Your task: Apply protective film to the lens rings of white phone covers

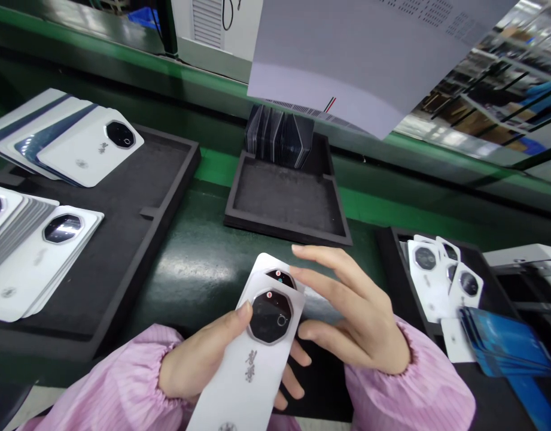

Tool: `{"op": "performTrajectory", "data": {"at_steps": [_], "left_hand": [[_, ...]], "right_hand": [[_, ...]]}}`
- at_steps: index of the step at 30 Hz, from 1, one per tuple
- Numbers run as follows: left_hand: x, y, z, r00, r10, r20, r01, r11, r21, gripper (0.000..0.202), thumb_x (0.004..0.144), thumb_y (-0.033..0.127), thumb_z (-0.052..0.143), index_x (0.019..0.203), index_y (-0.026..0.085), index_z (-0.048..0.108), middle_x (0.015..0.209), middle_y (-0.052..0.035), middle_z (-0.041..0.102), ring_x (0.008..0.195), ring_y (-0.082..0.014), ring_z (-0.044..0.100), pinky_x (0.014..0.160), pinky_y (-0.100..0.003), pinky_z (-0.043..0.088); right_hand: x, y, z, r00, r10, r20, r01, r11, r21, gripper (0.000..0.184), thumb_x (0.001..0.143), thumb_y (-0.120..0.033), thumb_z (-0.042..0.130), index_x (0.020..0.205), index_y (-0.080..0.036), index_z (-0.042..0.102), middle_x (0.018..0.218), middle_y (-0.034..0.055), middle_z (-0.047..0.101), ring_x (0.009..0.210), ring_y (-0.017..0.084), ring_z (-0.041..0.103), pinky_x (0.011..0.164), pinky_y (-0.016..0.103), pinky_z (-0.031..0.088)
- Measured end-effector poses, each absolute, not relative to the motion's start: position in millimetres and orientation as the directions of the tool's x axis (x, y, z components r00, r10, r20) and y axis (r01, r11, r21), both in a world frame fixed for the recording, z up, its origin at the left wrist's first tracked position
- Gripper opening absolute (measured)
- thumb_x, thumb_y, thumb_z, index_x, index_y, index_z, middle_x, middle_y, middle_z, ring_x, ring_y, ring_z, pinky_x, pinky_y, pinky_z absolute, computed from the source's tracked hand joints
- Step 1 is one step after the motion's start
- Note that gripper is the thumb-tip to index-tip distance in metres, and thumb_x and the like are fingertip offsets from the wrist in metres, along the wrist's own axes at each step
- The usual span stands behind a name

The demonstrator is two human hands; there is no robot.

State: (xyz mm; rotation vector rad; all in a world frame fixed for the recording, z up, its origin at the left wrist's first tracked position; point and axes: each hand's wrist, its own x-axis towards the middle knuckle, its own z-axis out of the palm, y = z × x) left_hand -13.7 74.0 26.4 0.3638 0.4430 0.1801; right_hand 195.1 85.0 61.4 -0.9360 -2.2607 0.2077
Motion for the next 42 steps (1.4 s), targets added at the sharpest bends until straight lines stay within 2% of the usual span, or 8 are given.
{"op": "performTrajectory", "data": {"at_steps": [5, 10, 15, 20, 24, 28, 36, 42], "left_hand": [[-13.3, 74.8, 35.1, 0.868, 0.271, -0.417, -0.065, 0.893, 0.446, 0.062, 0.075, 0.06, 0.05, 0.104, 0.007, 0.065, 0.088, -0.015, 0.068, 0.077, -0.0204, 0.063, 0.075, -0.031, 0.047], [-11.5, 75.1, 41.7, 0.86, 0.29, -0.419, -0.087, 0.894, 0.439, 0.042, 0.082, 0.04, 0.048, 0.1, 0.008, 0.067, 0.089, -0.0153, 0.069, 0.079, -0.0208, 0.066, 0.075, -0.031, 0.049], [-11.6, 72.4, 36.5, 0.858, 0.308, -0.412, -0.109, 0.891, 0.44, 0.036, 0.083, 0.031, 0.047, 0.102, 0.009, 0.066, 0.09, -0.0156, 0.07, 0.08, -0.0222, 0.067, 0.074, -0.032, 0.051], [-13.7, 68.9, 33.0, 0.838, 0.35, -0.419, -0.129, 0.872, 0.471, 0.034, 0.081, 0.021, 0.052, 0.114, 0.013, 0.059, 0.114, -0.0165, 0.064, 0.101, -0.0299, 0.062, 0.089, -0.046, 0.046], [-13.1, 69.6, 34.1, 0.804, 0.36, -0.473, -0.085, 0.857, 0.508, 0.034, 0.081, 0.016, 0.055, 0.115, 0.017, 0.058, 0.118, -0.0131, 0.063, 0.109, -0.0295, 0.058, 0.095, -0.049, 0.042], [-12.6, 71.0, 35.4, 0.804, 0.334, -0.492, -0.031, 0.849, 0.527, 0.034, 0.081, 0.016, 0.052, 0.115, 0.016, 0.06, 0.119, -0.0139, 0.062, 0.108, -0.0324, 0.058, 0.094, -0.052, 0.042], [-11.8, 64.9, 27.0, 0.758, 0.421, -0.498, 0.074, 0.703, 0.707, 0.035, 0.083, 0.026, 0.053, 0.118, 0.024, 0.058, 0.118, -0.0073, 0.063, 0.108, -0.0269, 0.057, 0.096, -0.044, 0.041], [-10.2, 73.0, 37.7, 0.709, 0.496, -0.502, 0.216, 0.525, 0.823, 0.033, 0.082, 0.025, 0.055, 0.116, 0.026, 0.059, 0.102, -0.0028, 0.066, 0.103, -0.0254, 0.056, 0.095, -0.04, 0.04]], "right_hand": [[193.5, 79.9, 63.1, -0.366, 0.788, 0.496, 0.565, 0.611, -0.554, 0.027, 0.078, -0.012, 0.062, 0.104, -0.014, 0.058, 0.103, 0.0112, 0.062, 0.097, 0.022, 0.059, 0.08, 0.036, 0.052], [191.9, 76.8, 62.7, -0.201, 0.949, 0.244, 0.493, 0.313, -0.812, 0.024, 0.082, -0.019, 0.059, 0.106, -0.019, 0.06, 0.095, 0.0054, 0.067, 0.081, 0.016, 0.063, 0.069, 0.029, 0.054], [186.5, 80.4, 63.8, -0.272, 0.96, 0.063, 0.302, 0.148, -0.942, 0.018, 0.085, -0.022, 0.055, 0.1, -0.018, 0.063, 0.084, 0.0041, 0.069, 0.071, 0.015, 0.066, 0.059, 0.026, 0.054], [184.6, 78.9, 63.2, -0.2, 0.973, 0.117, 0.27, 0.17, -0.948, 0.015, 0.082, -0.02, 0.06, 0.095, -0.018, 0.065, 0.08, 0.0032, 0.07, 0.067, 0.014, 0.066, 0.055, 0.024, 0.054], [185.6, 77.5, 60.0, -0.057, 0.978, 0.202, 0.275, 0.21, -0.938, 0.022, 0.08, -0.018, 0.062, 0.101, -0.02, 0.06, 0.078, 0.0009, 0.068, 0.062, 0.011, 0.063, 0.055, 0.024, 0.054], [187.7, 79.9, 59.5, -0.081, 0.945, 0.316, 0.397, 0.322, -0.859, 0.02, 0.079, -0.014, 0.061, 0.098, -0.02, 0.06, 0.091, 0.004, 0.064, 0.079, 0.015, 0.063, 0.063, 0.028, 0.054], [192.9, 79.2, 65.3, -0.161, 0.955, 0.249, 0.406, 0.294, -0.865, 0.008, 0.08, -0.014, 0.061, 0.086, -0.019, 0.061, 0.087, 0.0033, 0.063, 0.079, 0.014, 0.061, 0.062, 0.026, 0.052], [192.4, 78.3, 66.6, -0.185, 0.953, 0.242, 0.458, 0.301, -0.836, 0.006, 0.08, -0.016, 0.06, 0.076, -0.019, 0.057, 0.083, 0.0029, 0.061, 0.077, 0.015, 0.06, 0.065, 0.029, 0.051]]}}
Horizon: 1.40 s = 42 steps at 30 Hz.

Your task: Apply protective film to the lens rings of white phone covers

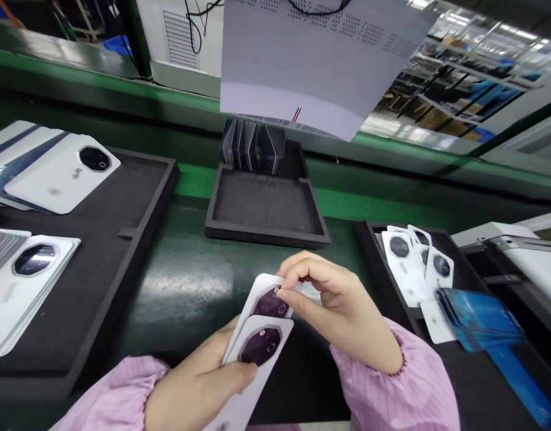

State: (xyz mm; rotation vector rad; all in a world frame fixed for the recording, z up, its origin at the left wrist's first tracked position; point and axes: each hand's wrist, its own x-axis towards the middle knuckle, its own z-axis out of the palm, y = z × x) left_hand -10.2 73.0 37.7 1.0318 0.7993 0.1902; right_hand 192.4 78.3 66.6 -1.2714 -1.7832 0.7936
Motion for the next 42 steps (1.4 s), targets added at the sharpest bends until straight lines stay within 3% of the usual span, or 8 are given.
{"op": "performTrajectory", "data": {"at_steps": [4, 7, 12, 16, 20, 23, 29, 42], "left_hand": [[-11.2, 68.3, 36.2, 0.599, 0.662, -0.451, 0.11, 0.489, 0.865, 0.075, 0.08, 0.027, 0.061, 0.142, 0.035, 0.02, 0.12, -0.0032, 0.058, 0.107, -0.024, 0.054, 0.095, -0.036, 0.041], [-13.4, 60.3, 27.1, 0.509, 0.764, -0.396, 0.116, 0.396, 0.911, 0.095, 0.08, 0.027, 0.061, 0.139, 0.044, -0.012, 0.14, -0.0035, 0.041, 0.104, -0.0227, 0.058, 0.091, -0.037, 0.044], [-15.2, 54.5, 16.5, 0.47, 0.861, -0.195, 0.22, 0.099, 0.97, 0.072, 0.081, 0.025, 0.059, 0.139, 0.043, 0.02, 0.146, 0.0047, 0.033, 0.132, -0.0242, 0.034, 0.11, -0.036, 0.026], [-15.3, 54.9, 17.5, 0.484, 0.864, -0.14, 0.29, -0.008, 0.957, 0.066, 0.081, 0.025, 0.059, 0.138, 0.041, 0.029, 0.146, 0.0058, 0.034, 0.134, -0.0218, 0.031, 0.111, -0.034, 0.026], [-14.0, 52.7, 19.8, 0.472, 0.867, -0.161, 0.413, -0.057, 0.909, 0.065, 0.08, 0.023, 0.057, 0.137, 0.042, 0.03, 0.143, 0.005, 0.039, 0.131, -0.0216, 0.036, 0.108, -0.034, 0.032], [-11.3, 50.5, 19.5, 0.485, 0.868, -0.108, 0.482, -0.162, 0.861, 0.069, 0.08, 0.016, 0.052, 0.137, 0.044, 0.026, 0.143, 0.0054, 0.039, 0.131, -0.0214, 0.038, 0.104, -0.034, 0.039], [-4.4, 50.6, 19.0, 0.549, 0.833, 0.071, 0.493, -0.391, 0.777, 0.079, 0.075, 0.008, 0.049, 0.136, 0.047, 0.017, 0.137, 0.01, 0.045, 0.124, -0.0138, 0.047, 0.101, -0.025, 0.042], [-8.0, 50.5, 19.8, 0.533, 0.844, 0.058, 0.552, -0.398, 0.732, 0.078, 0.075, 0.013, 0.051, 0.136, 0.046, 0.016, 0.138, 0.0077, 0.046, 0.123, -0.0164, 0.048, 0.098, -0.026, 0.045]], "right_hand": [[186.3, 77.4, 60.5, -0.189, 0.893, 0.409, 0.637, 0.429, -0.641, 0.009, 0.08, -0.011, 0.055, 0.077, -0.019, 0.056, 0.102, 0.0074, 0.056, 0.101, 0.021, 0.055, 0.081, 0.039, 0.051], [182.7, 76.6, 55.7, -0.318, 0.809, 0.495, 0.673, 0.56, -0.483, 0.013, 0.081, -0.007, 0.051, 0.078, -0.018, 0.055, 0.11, 0.009, 0.052, 0.116, 0.025, 0.046, 0.091, 0.046, 0.047], [182.5, 73.9, 53.8, -0.428, 0.781, 0.455, 0.609, 0.621, -0.493, 0.014, 0.082, -0.005, 0.049, 0.081, -0.018, 0.054, 0.115, 0.0099, 0.049, 0.124, 0.026, 0.039, 0.095, 0.046, 0.045], [184.2, 72.0, 56.7, -0.444, 0.775, 0.451, 0.548, 0.632, -0.547, 0.013, 0.081, -0.005, 0.052, 0.084, -0.017, 0.056, 0.119, 0.0108, 0.047, 0.123, 0.027, 0.04, 0.097, 0.047, 0.043], [186.3, 74.1, 61.7, -0.241, 0.883, 0.402, 0.443, 0.469, -0.764, 0.009, 0.082, -0.018, 0.058, 0.091, -0.018, 0.059, 0.113, 0.0102, 0.054, 0.106, 0.023, 0.055, 0.086, 0.039, 0.051], [188.2, 78.5, 62.8, -0.073, 0.978, 0.196, 0.367, 0.209, -0.906, 0.014, 0.085, -0.027, 0.055, 0.096, -0.02, 0.061, 0.101, 0.0077, 0.061, 0.087, 0.018, 0.061, 0.068, 0.029, 0.053], [188.5, 85.0, 60.0, -0.153, 0.973, -0.175, 0.203, -0.142, -0.969, 0.02, 0.079, -0.035, 0.062, 0.071, -0.016, 0.059, 0.062, -0.0015, 0.056, 0.052, 0.008, 0.05, 0.047, 0.019, 0.04], [193.5, 88.6, 60.7, -0.234, 0.951, -0.203, -0.002, -0.21, -0.978, 0.012, 0.079, -0.025, 0.06, 0.075, -0.014, 0.063, 0.065, -0.0003, 0.057, 0.057, 0.008, 0.052, 0.053, 0.021, 0.043]]}}
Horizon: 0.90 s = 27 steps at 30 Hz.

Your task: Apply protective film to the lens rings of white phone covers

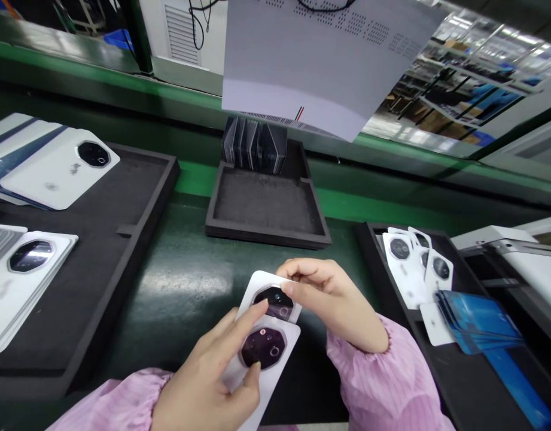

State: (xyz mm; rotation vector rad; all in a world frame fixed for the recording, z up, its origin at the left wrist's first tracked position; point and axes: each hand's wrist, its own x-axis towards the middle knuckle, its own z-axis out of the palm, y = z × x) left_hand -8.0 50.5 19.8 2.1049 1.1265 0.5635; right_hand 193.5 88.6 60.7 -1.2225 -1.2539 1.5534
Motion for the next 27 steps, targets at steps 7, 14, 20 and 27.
{"op": "performTrajectory", "data": {"at_steps": [7, 14, 20, 27], "left_hand": [[-11.3, 50.1, 16.4, 0.533, 0.846, 0.009, 0.552, -0.355, 0.755, 0.077, 0.076, 0.017, 0.053, 0.136, 0.048, 0.016, 0.14, 0.0074, 0.044, 0.125, -0.0172, 0.045, 0.098, -0.029, 0.044], [-11.7, 49.0, 16.0, 0.516, 0.854, -0.07, 0.534, -0.257, 0.805, 0.075, 0.078, 0.018, 0.054, 0.136, 0.049, 0.018, 0.142, 0.0083, 0.04, 0.127, -0.0174, 0.043, 0.1, -0.033, 0.042], [-11.8, 49.5, 15.5, 0.501, 0.86, -0.099, 0.543, -0.224, 0.809, 0.075, 0.077, 0.019, 0.055, 0.136, 0.05, 0.019, 0.142, 0.0084, 0.04, 0.128, -0.0181, 0.042, 0.103, -0.035, 0.039], [-12.2, 49.5, 16.0, 0.506, 0.857, -0.095, 0.513, -0.21, 0.832, 0.082, 0.078, 0.018, 0.056, 0.14, 0.044, 0.01, 0.145, 0.0023, 0.036, 0.129, -0.0237, 0.039, 0.103, -0.04, 0.038]], "right_hand": [[196.2, 90.0, 54.8, -0.09, 0.989, -0.118, 0.056, -0.113, -0.992, 0.018, 0.086, -0.032, 0.052, 0.084, -0.018, 0.065, 0.075, 0.0009, 0.062, 0.067, 0.01, 0.056, 0.061, 0.022, 0.044], [201.7, 90.3, 55.5, 0.022, 1.0, -0.003, 0.011, -0.003, -1.0, 0.011, 0.087, -0.025, 0.053, 0.084, -0.02, 0.062, 0.068, -0.0026, 0.058, 0.063, 0.008, 0.053, 0.062, 0.02, 0.045], [203.7, 88.3, 59.5, 0.056, 0.998, 0.012, 0.086, 0.007, -0.996, 0.008, 0.083, -0.025, 0.058, 0.086, -0.022, 0.064, 0.076, -0.001, 0.061, 0.072, 0.009, 0.057, 0.068, 0.021, 0.047], [202.2, 85.6, 63.7, 0.073, 0.995, 0.061, 0.212, 0.044, -0.976, 0.007, 0.083, -0.026, 0.058, 0.085, -0.02, 0.062, 0.074, 0.0001, 0.059, 0.066, 0.011, 0.056, 0.058, 0.022, 0.046]]}}
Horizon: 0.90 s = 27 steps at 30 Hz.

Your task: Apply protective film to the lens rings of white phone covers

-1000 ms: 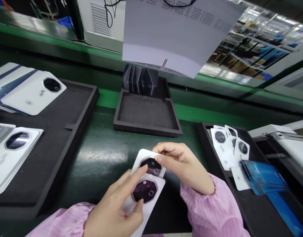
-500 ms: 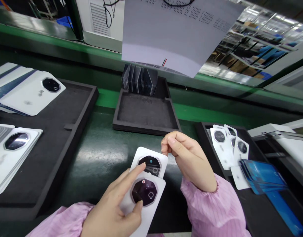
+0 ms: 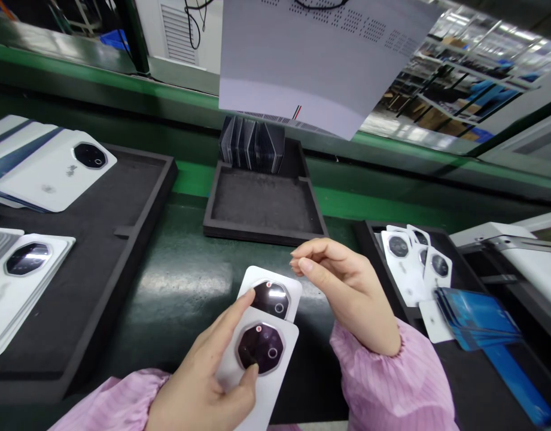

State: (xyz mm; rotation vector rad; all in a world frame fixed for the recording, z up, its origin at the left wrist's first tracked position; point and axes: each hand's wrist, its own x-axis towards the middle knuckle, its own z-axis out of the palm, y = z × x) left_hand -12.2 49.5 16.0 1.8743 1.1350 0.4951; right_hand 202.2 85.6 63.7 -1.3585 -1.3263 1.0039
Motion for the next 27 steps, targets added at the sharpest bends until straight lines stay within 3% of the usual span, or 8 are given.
{"op": "performTrajectory", "data": {"at_steps": [4, 9, 16, 21, 27], "left_hand": [[-12.1, 48.2, 17.3, 0.484, 0.87, -0.093, 0.504, -0.19, 0.843, 0.083, 0.077, 0.015, 0.055, 0.139, 0.045, 0.008, 0.145, 0.0018, 0.036, 0.129, -0.0246, 0.04, 0.103, -0.044, 0.039], [-11.9, 49.1, 17.2, 0.523, 0.849, -0.075, 0.537, -0.26, 0.803, 0.078, 0.079, 0.018, 0.053, 0.139, 0.044, 0.011, 0.144, 0.0028, 0.037, 0.129, -0.0224, 0.039, 0.103, -0.041, 0.039], [-8.0, 49.9, 18.3, 0.557, 0.831, 0.004, 0.554, -0.375, 0.743, 0.08, 0.081, 0.012, 0.047, 0.141, 0.04, 0.002, 0.145, 0.0, 0.036, 0.131, -0.0213, 0.036, 0.101, -0.034, 0.043], [-6.4, 49.5, 15.0, 0.577, 0.817, 0.011, 0.556, -0.403, 0.727, 0.08, 0.081, 0.009, 0.045, 0.141, 0.04, 0.002, 0.144, -0.0003, 0.038, 0.127, -0.021, 0.043, 0.101, -0.035, 0.043], [-5.4, 51.4, 14.1, 0.576, 0.817, 0.027, 0.547, -0.41, 0.73, 0.079, 0.079, 0.008, 0.046, 0.142, 0.038, 0.008, 0.142, -0.0018, 0.041, 0.123, -0.0218, 0.047, 0.1, -0.035, 0.043]], "right_hand": [[201.8, 85.2, 65.7, 0.058, 0.984, 0.167, 0.348, 0.137, -0.928, 0.004, 0.082, -0.021, 0.057, 0.085, -0.02, 0.061, 0.078, 0.0018, 0.059, 0.07, 0.012, 0.056, 0.064, 0.027, 0.049], [195.4, 78.4, 66.0, -0.137, 0.934, 0.329, 0.553, 0.348, -0.757, 0.006, 0.08, -0.015, 0.06, 0.082, -0.02, 0.062, 0.082, 0.0032, 0.059, 0.079, 0.015, 0.058, 0.067, 0.03, 0.05], [183.0, 72.2, 62.7, -0.146, 0.924, 0.353, 0.68, 0.353, -0.643, 0.013, 0.083, -0.013, 0.054, 0.084, -0.021, 0.064, 0.082, 0.003, 0.058, 0.075, 0.014, 0.058, 0.067, 0.03, 0.051], [181.6, 68.8, 61.0, -0.186, 0.887, 0.422, 0.757, 0.403, -0.514, 0.014, 0.083, -0.011, 0.053, 0.086, -0.02, 0.064, 0.085, 0.0044, 0.06, 0.075, 0.015, 0.057, 0.064, 0.029, 0.05], [176.9, 68.2, 56.3, -0.183, 0.875, 0.447, 0.807, 0.393, -0.44, 0.018, 0.083, -0.007, 0.048, 0.083, -0.017, 0.063, 0.084, 0.0053, 0.061, 0.074, 0.016, 0.055, 0.065, 0.031, 0.047]]}}
